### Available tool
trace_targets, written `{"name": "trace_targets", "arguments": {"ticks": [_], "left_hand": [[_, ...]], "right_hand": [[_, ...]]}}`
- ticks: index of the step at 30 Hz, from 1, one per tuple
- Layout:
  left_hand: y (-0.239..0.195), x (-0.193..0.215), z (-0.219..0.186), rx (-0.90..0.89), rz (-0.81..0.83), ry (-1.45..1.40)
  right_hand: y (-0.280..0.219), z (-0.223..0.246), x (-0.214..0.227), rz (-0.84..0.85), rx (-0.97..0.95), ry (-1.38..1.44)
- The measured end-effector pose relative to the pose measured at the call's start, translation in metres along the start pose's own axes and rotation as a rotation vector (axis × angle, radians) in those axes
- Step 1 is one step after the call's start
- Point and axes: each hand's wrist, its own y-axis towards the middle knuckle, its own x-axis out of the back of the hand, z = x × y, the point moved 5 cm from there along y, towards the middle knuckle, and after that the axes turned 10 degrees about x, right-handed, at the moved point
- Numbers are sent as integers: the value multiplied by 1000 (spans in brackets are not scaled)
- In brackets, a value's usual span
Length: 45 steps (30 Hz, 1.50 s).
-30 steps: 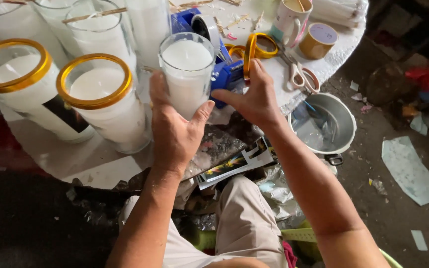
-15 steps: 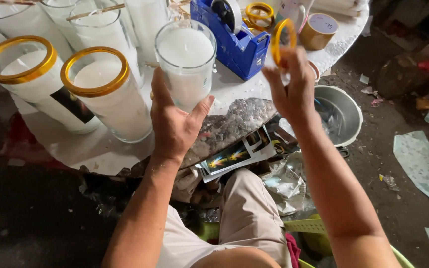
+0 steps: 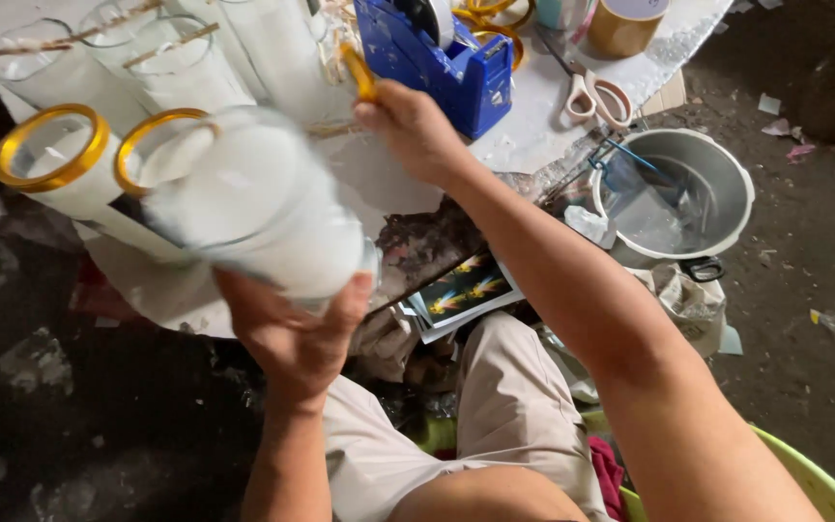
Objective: The person decorates glass candle holders by applying gold rings to the rims and attaching printed labels to the sides. They use scissors to trim wicks and a brush to apply adhesive to the rings before pressing them onto the glass.
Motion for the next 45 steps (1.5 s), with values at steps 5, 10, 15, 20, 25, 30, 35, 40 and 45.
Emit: {"name": "trace_targets", "arguments": {"ticks": [5, 10, 15, 20, 25, 30, 35, 40, 45], "left_hand": [[11, -5, 4, -108, 97, 378], [26, -37, 13, -167, 159, 638], [38, -55, 28, 48, 288, 689], [41, -59, 25, 75, 357, 791], [36, -48, 18, 31, 348, 703], [0, -14, 24, -142, 54, 320], [-5, -19, 33, -96, 53, 295], [-7, -21, 41, 10, 30, 243], [-7, -20, 38, -99, -6, 260]], "right_hand": [[-38, 47, 30, -152, 82, 187], [-91, 72, 63, -127, -25, -56], [-125, 75, 82, -111, 146, -305], [-129, 94, 74, -140, 169, -242], [-126, 95, 65, -152, 186, -221], [-128, 81, 65, -200, 222, -269], [-120, 96, 49, -175, 270, -274], [-111, 114, 42, -159, 293, -310], [-101, 170, 16, -4, 508, -483]]}}
